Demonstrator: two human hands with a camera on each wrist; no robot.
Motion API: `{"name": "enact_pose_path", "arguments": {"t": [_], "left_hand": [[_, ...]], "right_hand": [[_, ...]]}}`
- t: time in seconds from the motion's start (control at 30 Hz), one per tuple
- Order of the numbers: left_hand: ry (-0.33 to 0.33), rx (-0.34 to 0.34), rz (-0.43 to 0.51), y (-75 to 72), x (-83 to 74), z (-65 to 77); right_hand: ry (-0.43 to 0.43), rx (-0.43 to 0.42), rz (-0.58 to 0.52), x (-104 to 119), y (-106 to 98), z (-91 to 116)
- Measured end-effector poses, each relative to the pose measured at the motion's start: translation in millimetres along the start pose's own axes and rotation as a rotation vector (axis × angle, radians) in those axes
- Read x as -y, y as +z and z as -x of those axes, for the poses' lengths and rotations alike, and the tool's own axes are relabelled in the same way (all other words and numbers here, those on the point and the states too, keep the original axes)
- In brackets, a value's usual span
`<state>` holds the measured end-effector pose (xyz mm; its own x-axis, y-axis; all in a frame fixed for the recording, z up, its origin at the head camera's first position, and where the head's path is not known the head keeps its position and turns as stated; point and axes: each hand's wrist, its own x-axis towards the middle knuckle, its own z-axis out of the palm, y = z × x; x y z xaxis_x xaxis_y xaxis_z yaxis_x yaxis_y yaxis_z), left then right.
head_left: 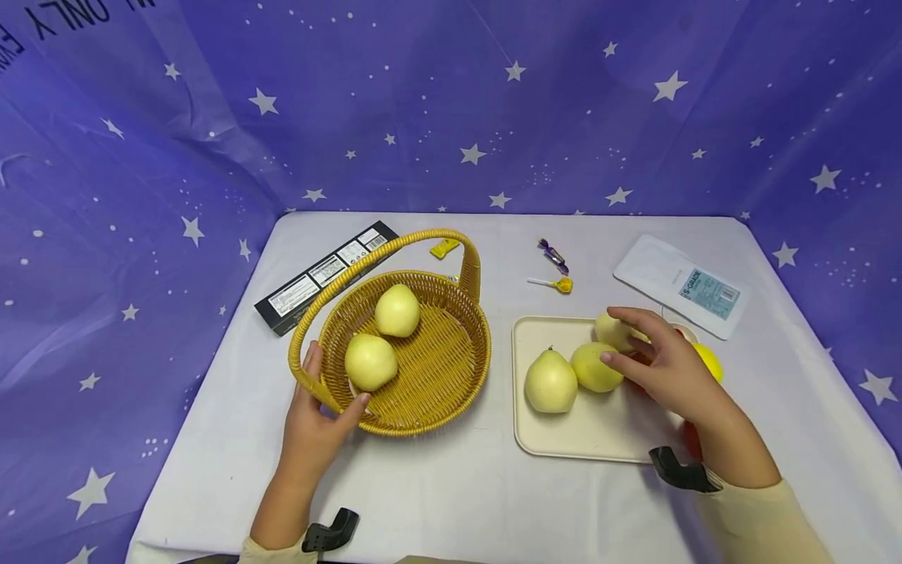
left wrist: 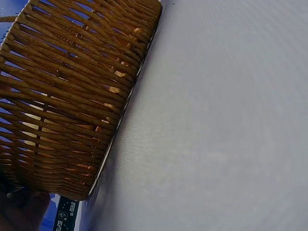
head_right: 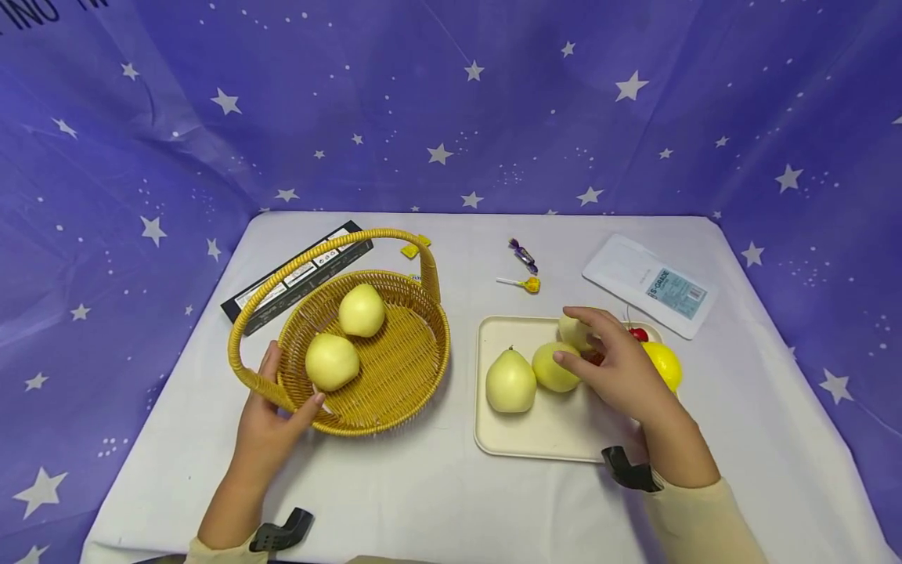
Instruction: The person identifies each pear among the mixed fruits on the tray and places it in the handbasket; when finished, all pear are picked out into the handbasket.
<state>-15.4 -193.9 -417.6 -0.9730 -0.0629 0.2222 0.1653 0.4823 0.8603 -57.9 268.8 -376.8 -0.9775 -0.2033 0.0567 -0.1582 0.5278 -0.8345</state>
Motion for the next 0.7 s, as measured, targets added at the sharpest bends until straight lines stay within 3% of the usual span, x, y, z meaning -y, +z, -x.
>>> {"name": "enact_pose_path", "arguments": {"t": [0.17, 0.47, 0.7], "left_hand": [[0.012, -0.001, 0.009, -0.6, 0.3, -0.1], [0.023, 0.0, -0.006, -0.8, 0.6, 0.2], [0.026, -0.003, -0.016, -1.3, -0.3, 0.5]], "right_hand": [[0.049, 0.007, 0.015, -16.2, 9.6, 9.0], [0.012, 0.021, 0.218, -25.9, 25.4, 14.0], [-0.014, 0.017, 0.204, -35.9, 35.8, 16.8]]}}
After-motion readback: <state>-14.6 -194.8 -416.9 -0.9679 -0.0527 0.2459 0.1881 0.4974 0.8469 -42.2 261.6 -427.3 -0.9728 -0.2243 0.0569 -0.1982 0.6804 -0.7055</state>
